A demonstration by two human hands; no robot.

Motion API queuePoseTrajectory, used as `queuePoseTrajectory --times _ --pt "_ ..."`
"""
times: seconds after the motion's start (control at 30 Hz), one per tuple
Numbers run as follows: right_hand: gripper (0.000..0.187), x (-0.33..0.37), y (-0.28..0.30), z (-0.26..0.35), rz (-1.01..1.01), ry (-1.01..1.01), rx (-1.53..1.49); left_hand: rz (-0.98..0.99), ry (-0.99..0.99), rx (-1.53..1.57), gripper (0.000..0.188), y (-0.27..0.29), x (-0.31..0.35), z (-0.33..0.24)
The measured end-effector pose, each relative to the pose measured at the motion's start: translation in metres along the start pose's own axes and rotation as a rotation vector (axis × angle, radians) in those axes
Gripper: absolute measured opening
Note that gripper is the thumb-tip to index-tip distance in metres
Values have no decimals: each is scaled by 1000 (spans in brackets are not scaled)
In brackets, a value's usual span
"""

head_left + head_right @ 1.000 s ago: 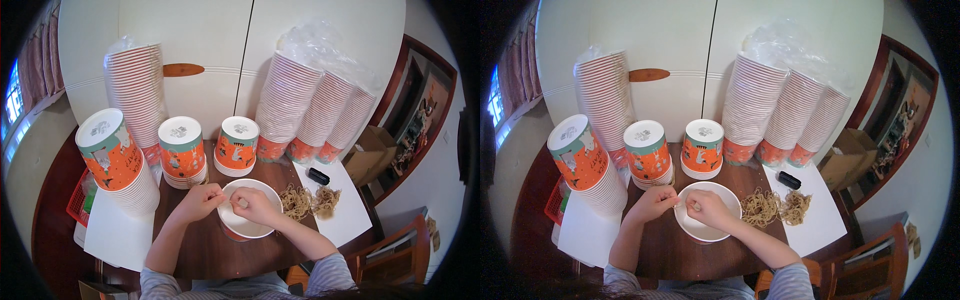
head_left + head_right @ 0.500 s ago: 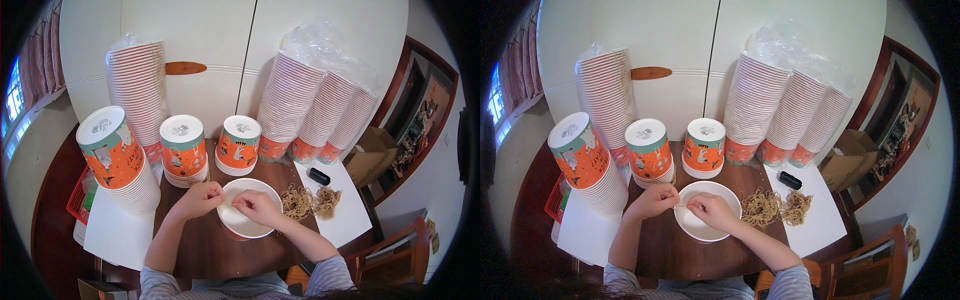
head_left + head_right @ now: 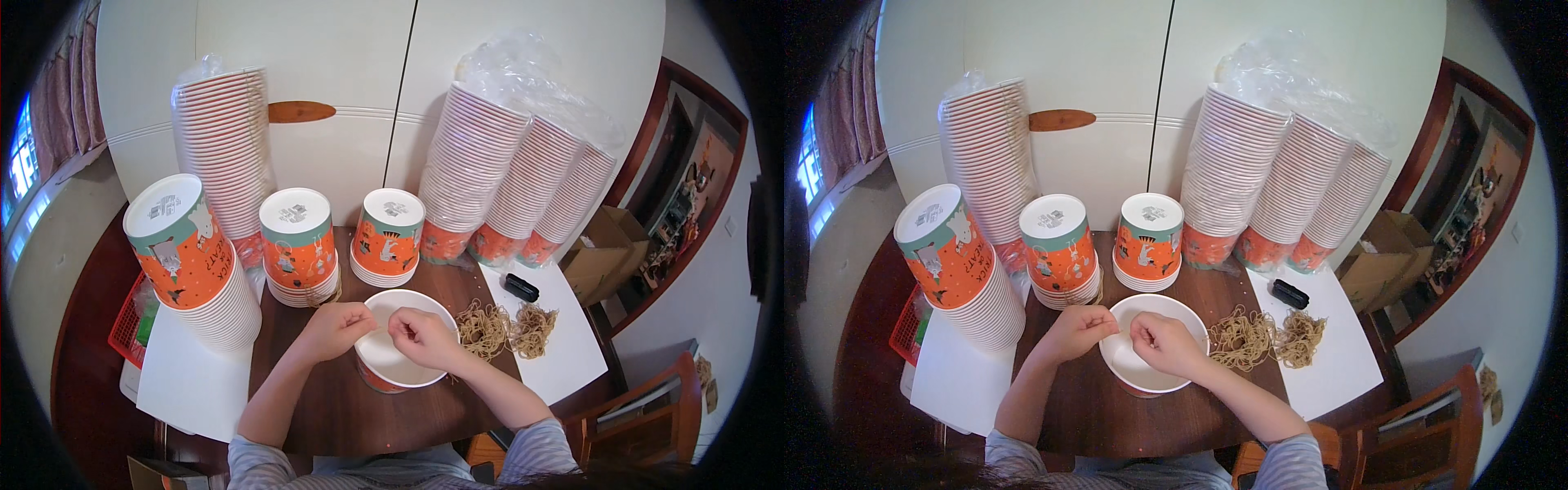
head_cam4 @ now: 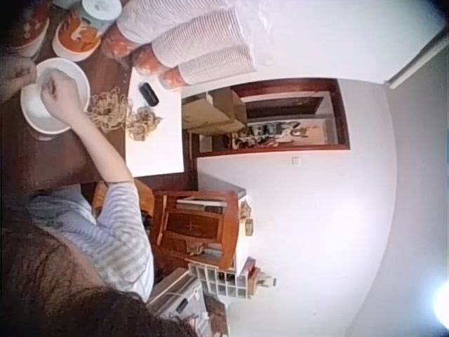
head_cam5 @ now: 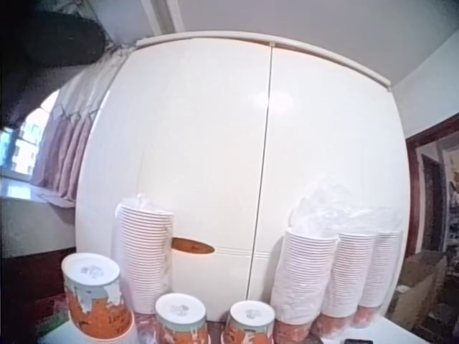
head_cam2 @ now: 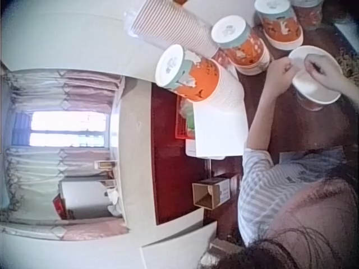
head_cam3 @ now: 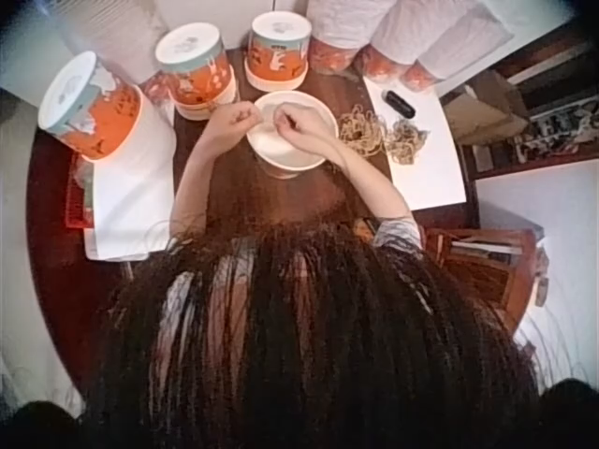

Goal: Packaging festive paper buckets by preparing straw fillers and tying decorative twine loops.

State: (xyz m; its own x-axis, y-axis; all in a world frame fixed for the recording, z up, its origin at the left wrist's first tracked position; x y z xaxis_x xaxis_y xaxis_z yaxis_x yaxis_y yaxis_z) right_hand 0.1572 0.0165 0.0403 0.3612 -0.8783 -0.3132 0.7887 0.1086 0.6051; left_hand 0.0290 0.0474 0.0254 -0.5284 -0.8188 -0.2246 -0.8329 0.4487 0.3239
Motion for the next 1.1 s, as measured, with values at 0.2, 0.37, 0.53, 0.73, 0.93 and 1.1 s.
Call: queuePoseTrajectory --times 0.2,0.37,0.53,0.73,0.93,1.1 --pt "6 3 -1 7 11 110 50 -58 -16 -33 13 -4 -3 6" --pt "7 3 -1 11 27 216 71 -92 -28 -16 13 -7 -2 8" --pt "2 1 -2 -3 49 72 -119 -57 -29 -34 12 0 -4 7" --pt "8 6 0 -20 76 -61 -123 130 -44 -43 10 9 2 -3" --pt "7 19 9 17 -33 59 -9 320 -348 -350 13 3 24 -36" --pt "11 45 2 38 -20 215 228 426 -264 -388 14 -10 42 -40"
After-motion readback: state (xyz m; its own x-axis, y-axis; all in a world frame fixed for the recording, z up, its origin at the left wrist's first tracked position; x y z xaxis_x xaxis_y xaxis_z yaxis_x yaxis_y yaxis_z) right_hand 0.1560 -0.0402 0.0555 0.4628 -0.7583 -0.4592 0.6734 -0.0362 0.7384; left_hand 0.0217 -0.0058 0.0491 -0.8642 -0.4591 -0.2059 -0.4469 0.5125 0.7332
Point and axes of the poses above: each hand's wrist, its own x-axis away from the middle knuckle, its own y-axis out of the back of the hand, z = x × y, the point moved 7 cm from there along -x, towards the middle knuckle, and after that the axes turned 2 degrees about -y, right-handed, at the moved point
